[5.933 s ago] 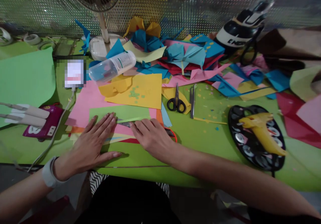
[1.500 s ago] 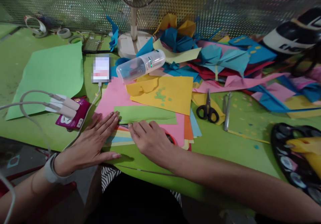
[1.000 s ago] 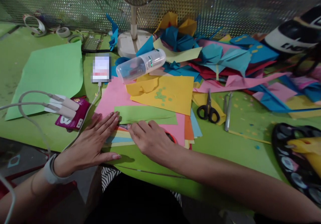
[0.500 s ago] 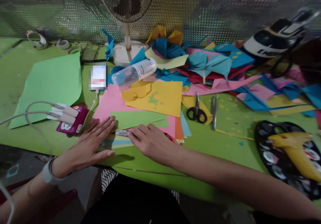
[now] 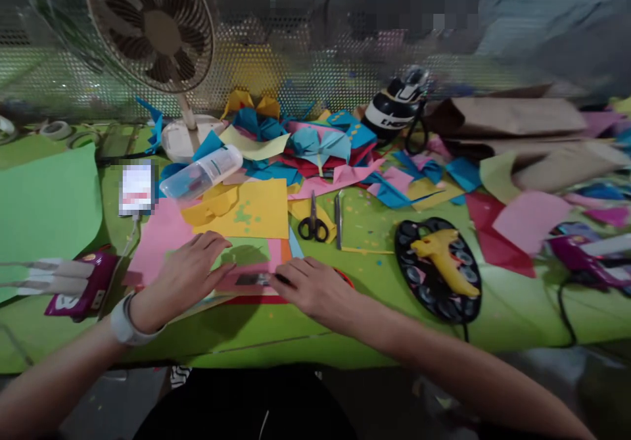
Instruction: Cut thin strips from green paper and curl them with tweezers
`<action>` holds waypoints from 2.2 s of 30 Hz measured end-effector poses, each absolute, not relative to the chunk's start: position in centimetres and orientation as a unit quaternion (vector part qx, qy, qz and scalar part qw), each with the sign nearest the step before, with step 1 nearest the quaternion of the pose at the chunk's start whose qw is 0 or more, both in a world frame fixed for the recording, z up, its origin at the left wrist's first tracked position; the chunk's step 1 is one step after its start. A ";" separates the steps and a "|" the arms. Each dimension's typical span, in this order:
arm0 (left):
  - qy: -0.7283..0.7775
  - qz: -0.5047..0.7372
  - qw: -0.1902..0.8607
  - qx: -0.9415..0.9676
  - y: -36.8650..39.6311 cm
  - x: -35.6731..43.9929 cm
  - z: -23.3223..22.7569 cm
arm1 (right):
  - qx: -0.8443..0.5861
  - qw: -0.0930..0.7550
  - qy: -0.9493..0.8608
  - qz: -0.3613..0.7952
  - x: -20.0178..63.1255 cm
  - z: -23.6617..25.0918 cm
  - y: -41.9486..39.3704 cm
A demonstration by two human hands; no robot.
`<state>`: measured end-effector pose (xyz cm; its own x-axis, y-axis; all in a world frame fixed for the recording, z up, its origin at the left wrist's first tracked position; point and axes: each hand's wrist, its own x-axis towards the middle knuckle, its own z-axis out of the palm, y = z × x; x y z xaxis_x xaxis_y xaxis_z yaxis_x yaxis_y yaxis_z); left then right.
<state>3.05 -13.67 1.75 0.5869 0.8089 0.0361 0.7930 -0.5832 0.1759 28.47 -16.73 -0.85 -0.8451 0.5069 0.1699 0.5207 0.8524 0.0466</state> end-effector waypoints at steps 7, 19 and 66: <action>0.440 0.070 0.122 0.887 -11.3 5.8 -0.1 | -0.351 0.125 -0.928 0.024 32.2 -1.4 -16.4; 0.495 0.176 0.388 0.757 -10.9 3.9 0.7 | -0.695 -0.043 -0.717 0.040 30.7 -0.5 -9.7; 0.467 0.335 0.733 0.364 -9.1 4.4 -0.5 | -0.504 0.201 -0.476 0.692 27.8 -1.0 -8.8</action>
